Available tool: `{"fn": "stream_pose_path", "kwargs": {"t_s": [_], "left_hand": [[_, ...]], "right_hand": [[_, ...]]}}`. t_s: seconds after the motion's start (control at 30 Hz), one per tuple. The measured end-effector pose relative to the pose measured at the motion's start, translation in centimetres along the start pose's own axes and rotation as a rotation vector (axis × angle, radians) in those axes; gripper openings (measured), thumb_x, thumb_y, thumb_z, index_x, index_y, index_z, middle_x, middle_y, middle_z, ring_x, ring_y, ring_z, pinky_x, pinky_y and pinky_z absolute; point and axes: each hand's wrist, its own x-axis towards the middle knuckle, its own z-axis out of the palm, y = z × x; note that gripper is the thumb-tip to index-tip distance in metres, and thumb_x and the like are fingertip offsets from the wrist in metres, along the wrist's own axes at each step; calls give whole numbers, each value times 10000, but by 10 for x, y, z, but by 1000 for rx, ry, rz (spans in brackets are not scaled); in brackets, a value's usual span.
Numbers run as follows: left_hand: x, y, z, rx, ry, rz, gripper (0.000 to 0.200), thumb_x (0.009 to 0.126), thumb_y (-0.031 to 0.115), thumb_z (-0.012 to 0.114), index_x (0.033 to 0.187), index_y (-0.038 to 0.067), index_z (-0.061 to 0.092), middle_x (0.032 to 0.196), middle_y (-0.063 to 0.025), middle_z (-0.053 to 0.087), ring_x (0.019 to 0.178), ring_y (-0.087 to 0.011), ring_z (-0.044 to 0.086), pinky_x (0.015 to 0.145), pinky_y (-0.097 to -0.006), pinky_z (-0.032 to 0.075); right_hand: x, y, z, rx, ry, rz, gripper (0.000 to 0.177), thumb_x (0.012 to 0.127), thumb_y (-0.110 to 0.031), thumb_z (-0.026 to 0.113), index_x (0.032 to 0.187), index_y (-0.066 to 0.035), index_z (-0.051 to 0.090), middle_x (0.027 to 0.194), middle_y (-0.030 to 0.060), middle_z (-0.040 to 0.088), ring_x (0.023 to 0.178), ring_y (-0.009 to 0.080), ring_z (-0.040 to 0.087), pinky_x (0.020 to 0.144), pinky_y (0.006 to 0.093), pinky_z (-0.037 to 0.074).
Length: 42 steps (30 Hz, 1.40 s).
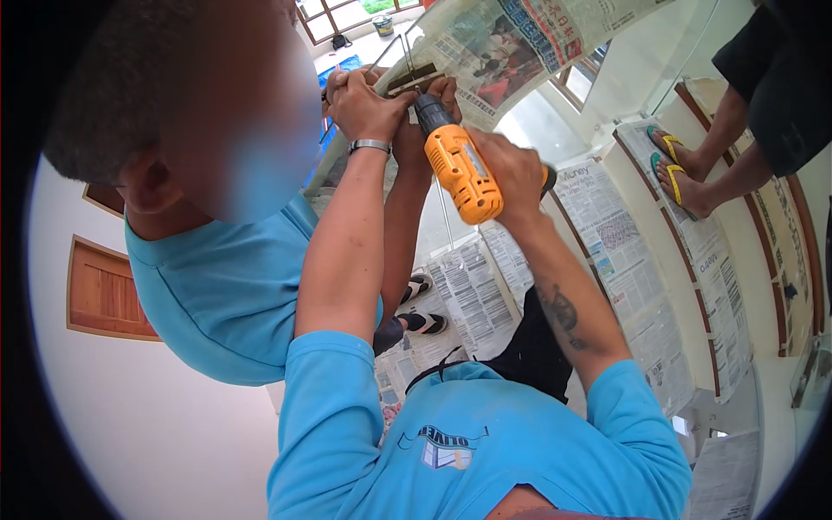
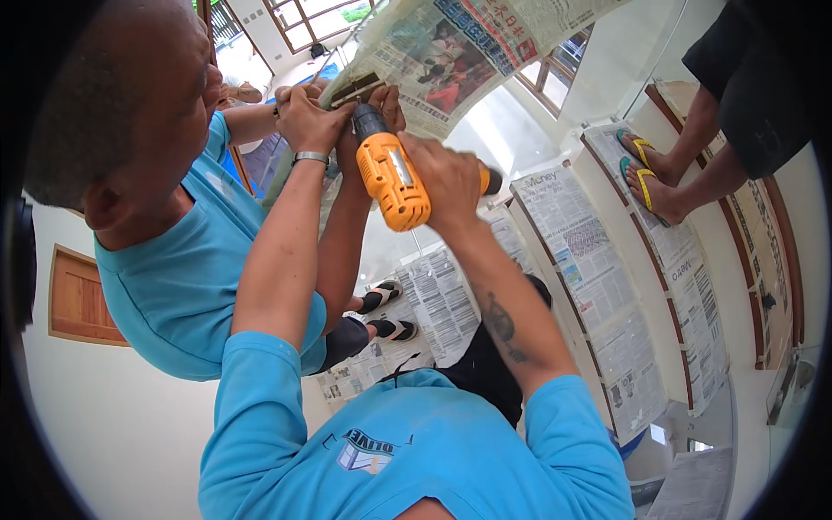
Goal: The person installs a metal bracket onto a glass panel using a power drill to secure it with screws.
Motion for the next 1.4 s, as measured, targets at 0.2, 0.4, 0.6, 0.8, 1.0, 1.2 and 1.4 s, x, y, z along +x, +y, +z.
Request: {"fn": "stream_pose_path", "kwargs": {"t_s": [0.2, 0.4, 0.6, 0.8, 1.0, 1.2, 1.4], "left_hand": [[2, 4, -9, -70, -109, -103, 633, 467, 436, 926, 895, 118, 586, 931, -96, 688, 925, -288, 659, 817, -441, 491], [-1, 9, -10, -43, 61, 9, 540, 495, 370, 908, 838, 99, 591, 786, -84, 646, 752, -279, 641, 705, -416, 504], [0, 8, -9, -143, -4, -77, 599, 451, 358, 931, 872, 108, 586, 835, -56, 625, 825, -277, 605, 771, -410, 454], [2, 10, -9, -147, -37, -100, 603, 461, 335, 933, 883, 88, 579, 835, -68, 633, 833, -274, 614, 775, -405, 469], [1, 21, -12, -253, 81, -32, 535, 463, 312, 912, 817, 63, 597, 768, -98, 645, 699, -277, 634, 669, -385, 508], [0, 29, -17, -488, 10, -147, 549, 456, 318, 918, 822, 68, 595, 769, -95, 644, 707, -275, 632, 676, -388, 505], [1, 22, -12, -266, 17, -67, 567, 449, 328, 925, 835, 74, 597, 768, -88, 644, 707, -270, 631, 680, -390, 501]], "right_hand": [[-33, -38, 46, 562, 80, 378, 409, 744, -104, 731, 1128, -10, 627, 934, 129, 686, 791, 313, 685, 722, 363, 550], [-31, -60, 59, 487, 212, 311, 337, 738, -68, 704, 1059, 12, 643, 925, 134, 674, 797, 301, 691, 731, 345, 559], [-33, -65, 67, 463, 234, 365, 121, 743, -111, 670, 851, -57, 656, 767, 49, 674, 676, 250, 649, 650, 380, 505], [-28, -48, 67, 436, 183, 318, 285, 780, -116, 693, 1039, -16, 631, 870, 118, 675, 750, 292, 668, 683, 381, 529], [-32, -39, 66, 402, 122, 278, 474, 834, -131, 717, 1258, 36, 586, 994, 206, 678, 829, 338, 690, 711, 383, 559], [-28, -38, 64, 376, 208, 232, 461, 795, -133, 751, 1198, 36, 602, 801, 146, 639, 678, 290, 673, 586, 341, 535], [-30, -29, 72, 385, 232, 195, 493, 779, -131, 757, 1214, 32, 593, 765, 138, 614, 641, 288, 650, 553, 349, 514]]}}
